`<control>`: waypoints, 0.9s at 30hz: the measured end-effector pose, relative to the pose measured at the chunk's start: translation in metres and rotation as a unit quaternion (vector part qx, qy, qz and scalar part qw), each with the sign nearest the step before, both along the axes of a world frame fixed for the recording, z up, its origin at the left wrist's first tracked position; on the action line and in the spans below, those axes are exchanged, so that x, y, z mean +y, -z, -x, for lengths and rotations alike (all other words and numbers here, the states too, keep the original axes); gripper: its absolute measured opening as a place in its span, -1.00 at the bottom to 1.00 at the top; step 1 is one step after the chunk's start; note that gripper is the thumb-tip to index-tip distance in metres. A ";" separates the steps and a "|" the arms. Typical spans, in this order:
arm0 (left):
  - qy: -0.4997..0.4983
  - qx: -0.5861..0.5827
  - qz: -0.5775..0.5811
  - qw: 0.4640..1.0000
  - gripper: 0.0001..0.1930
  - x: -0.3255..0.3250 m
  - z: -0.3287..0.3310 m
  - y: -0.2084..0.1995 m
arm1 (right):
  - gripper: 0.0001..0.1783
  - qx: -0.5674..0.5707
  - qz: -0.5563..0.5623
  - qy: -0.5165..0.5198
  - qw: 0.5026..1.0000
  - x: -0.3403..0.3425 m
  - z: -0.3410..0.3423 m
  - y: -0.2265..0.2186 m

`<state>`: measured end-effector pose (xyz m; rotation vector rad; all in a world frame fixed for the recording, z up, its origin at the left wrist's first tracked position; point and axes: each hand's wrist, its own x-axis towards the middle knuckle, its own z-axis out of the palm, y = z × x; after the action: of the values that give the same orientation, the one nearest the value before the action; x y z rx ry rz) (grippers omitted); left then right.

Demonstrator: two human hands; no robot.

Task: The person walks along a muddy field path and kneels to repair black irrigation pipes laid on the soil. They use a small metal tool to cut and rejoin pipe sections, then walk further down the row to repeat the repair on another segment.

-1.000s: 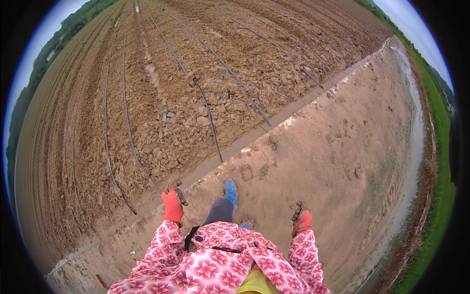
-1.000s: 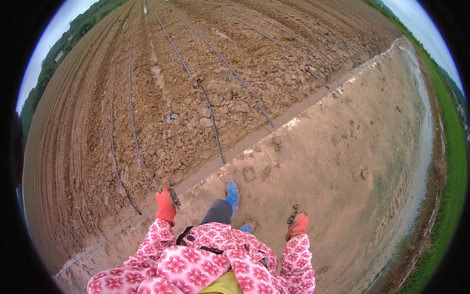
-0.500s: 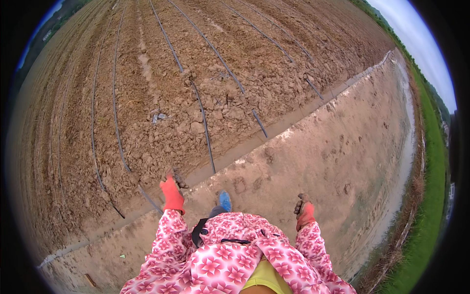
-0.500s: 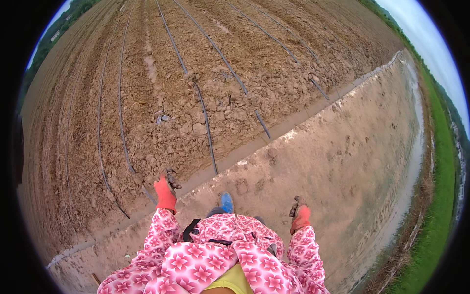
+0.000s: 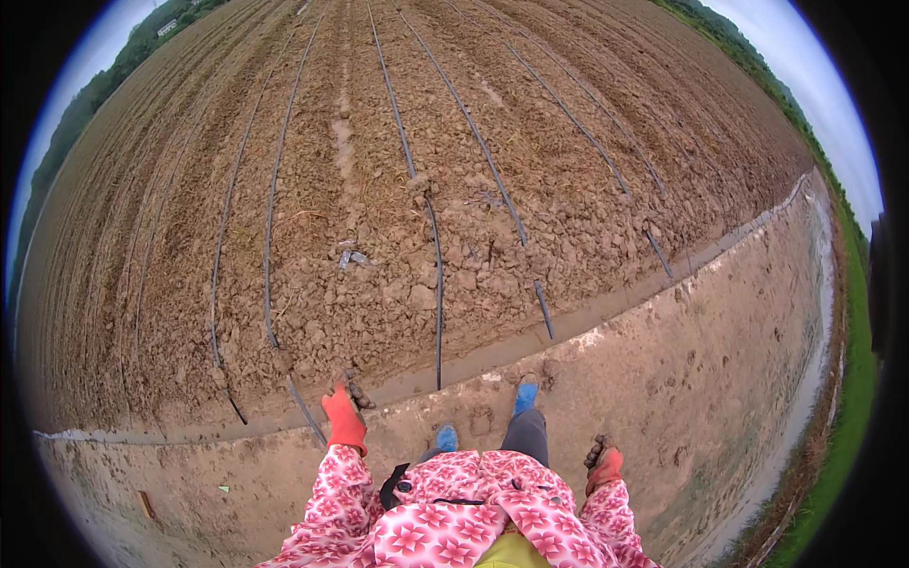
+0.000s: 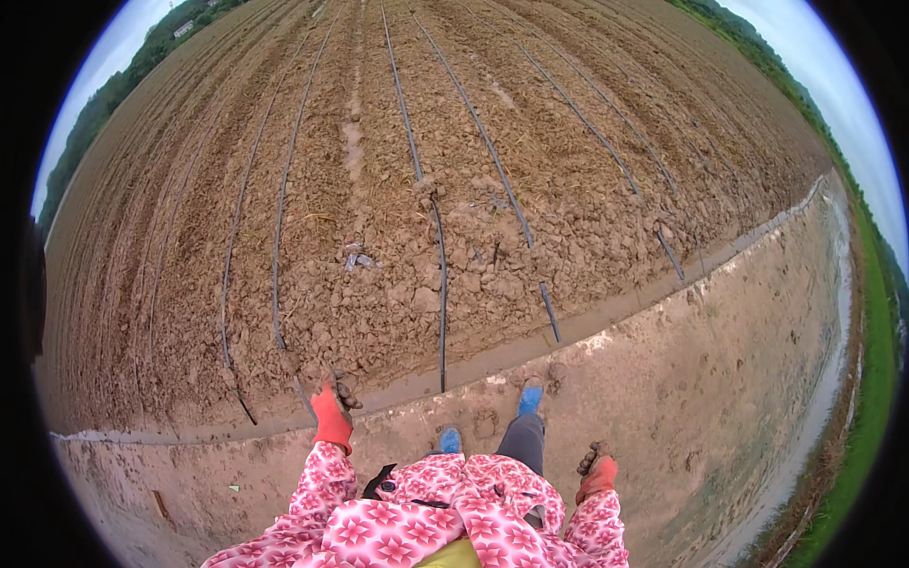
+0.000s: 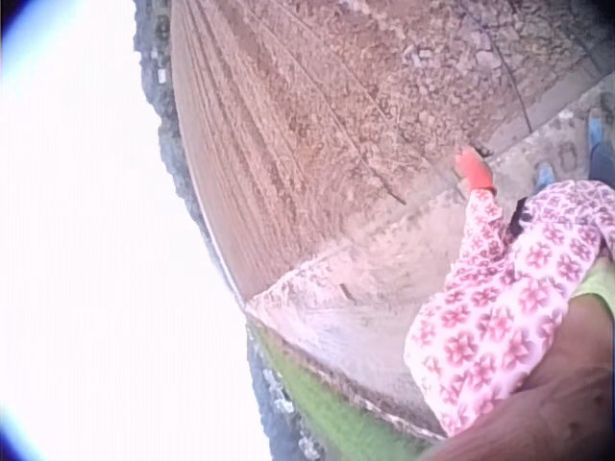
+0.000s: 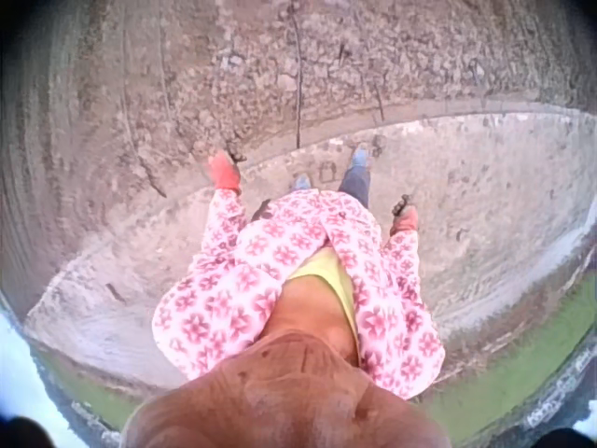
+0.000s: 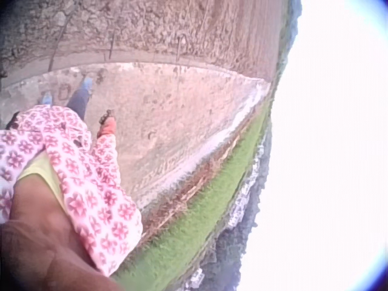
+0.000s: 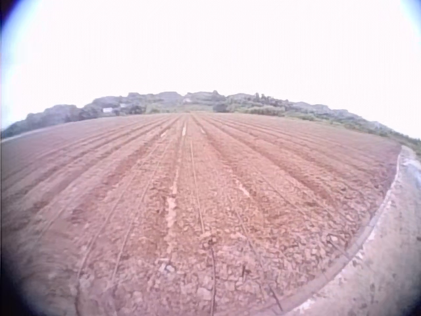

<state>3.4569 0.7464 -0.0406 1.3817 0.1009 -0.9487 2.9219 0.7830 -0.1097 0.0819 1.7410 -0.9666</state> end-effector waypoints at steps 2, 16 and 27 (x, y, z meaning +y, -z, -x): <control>-0.035 -0.002 -0.008 0.999 -0.72 -0.011 0.001 -0.002 | -0.69 -0.003 -0.007 -0.022 1.000 -0.050 -0.002 -0.001; -0.157 -0.044 -0.043 0.986 -0.59 -0.088 0.128 0.023 | -0.79 -0.009 0.066 -0.273 0.960 -0.387 -0.002 0.064; -0.128 -0.067 -0.031 0.989 -0.61 -0.187 0.236 -0.010 | -0.32 0.292 0.090 -0.719 0.624 -0.483 0.049 0.042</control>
<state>3.2212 0.5598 -0.0305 1.4462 0.2031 -0.6421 2.8726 0.2998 -0.1514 -1.6877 1.5146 0.1516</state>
